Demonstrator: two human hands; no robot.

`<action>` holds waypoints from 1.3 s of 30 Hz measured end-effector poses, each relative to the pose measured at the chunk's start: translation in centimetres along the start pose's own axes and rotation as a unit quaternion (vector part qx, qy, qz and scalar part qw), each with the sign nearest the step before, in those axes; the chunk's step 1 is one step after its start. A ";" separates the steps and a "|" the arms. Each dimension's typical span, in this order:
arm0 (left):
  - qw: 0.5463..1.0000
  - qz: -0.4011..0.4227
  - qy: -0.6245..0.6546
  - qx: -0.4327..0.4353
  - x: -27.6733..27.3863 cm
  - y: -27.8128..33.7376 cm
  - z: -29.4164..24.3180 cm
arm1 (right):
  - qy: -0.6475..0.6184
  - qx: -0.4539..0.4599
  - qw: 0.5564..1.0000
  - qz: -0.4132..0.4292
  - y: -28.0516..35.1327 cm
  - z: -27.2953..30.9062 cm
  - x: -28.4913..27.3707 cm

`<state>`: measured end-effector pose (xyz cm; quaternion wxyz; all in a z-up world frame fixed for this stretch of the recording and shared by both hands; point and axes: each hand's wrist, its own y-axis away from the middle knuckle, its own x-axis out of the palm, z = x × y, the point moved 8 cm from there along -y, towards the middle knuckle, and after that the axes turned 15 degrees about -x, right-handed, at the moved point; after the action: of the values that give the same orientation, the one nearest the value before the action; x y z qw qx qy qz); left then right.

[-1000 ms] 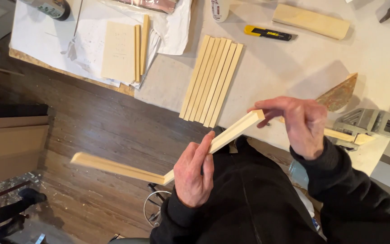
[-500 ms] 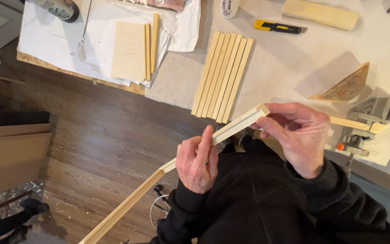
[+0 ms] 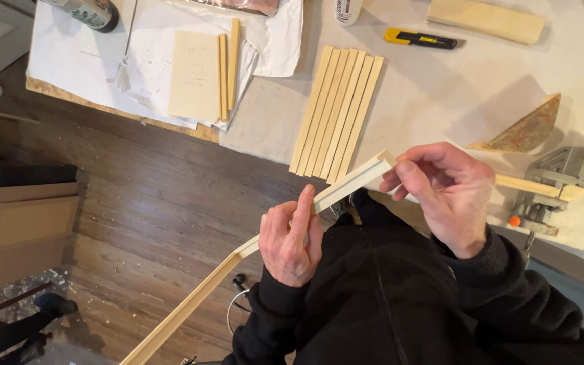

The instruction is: Assembling wooden frame components using glue, clamps, and a hammer.

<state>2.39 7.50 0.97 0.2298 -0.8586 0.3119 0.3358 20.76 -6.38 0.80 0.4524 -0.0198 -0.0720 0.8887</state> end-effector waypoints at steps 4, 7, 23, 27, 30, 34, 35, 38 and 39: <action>1.000 -0.019 -0.018 -0.010 0.1 -0.8 -0.2 | -0.038 0.015 0.999 0.019 -1.1 -2.1 0.3; 0.999 -0.018 -0.023 -0.019 0.3 -1.5 -0.4 | -0.044 0.021 0.998 0.044 -1.6 -3.7 0.3; 0.985 -0.045 -0.035 -0.162 1.2 -1.9 2.1 | -0.619 0.297 0.716 -0.128 -16.2 -29.6 6.9; 0.981 -0.032 -0.050 -0.183 1.7 -0.8 2.5 | -0.741 0.265 0.585 -0.197 -21.2 -33.2 9.4; 0.981 -0.001 -0.061 -0.184 2.0 -0.2 2.2 | -0.733 0.208 0.618 -0.196 -24.1 -38.0 9.1; 0.982 -0.011 -0.062 -0.175 1.8 0.4 2.6 | -0.700 0.211 0.671 -0.121 -23.2 -38.1 7.0; 0.982 -0.007 -0.063 -0.177 1.6 0.5 2.8 | -0.633 0.214 0.737 -0.099 -21.8 -36.7 6.0; 0.986 0.000 -0.054 -0.155 1.4 0.3 3.6 | -0.489 0.142 0.859 -0.061 -18.9 -26.1 2.0; 0.990 0.006 -0.048 -0.135 1.5 0.4 3.6 | -0.412 0.072 0.907 -0.045 -18.0 -21.1 0.2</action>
<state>1.48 8.85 -2.63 0.1245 -0.8630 0.2573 0.4166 37.17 6.50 -17.40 0.4223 0.3839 -0.1883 0.7993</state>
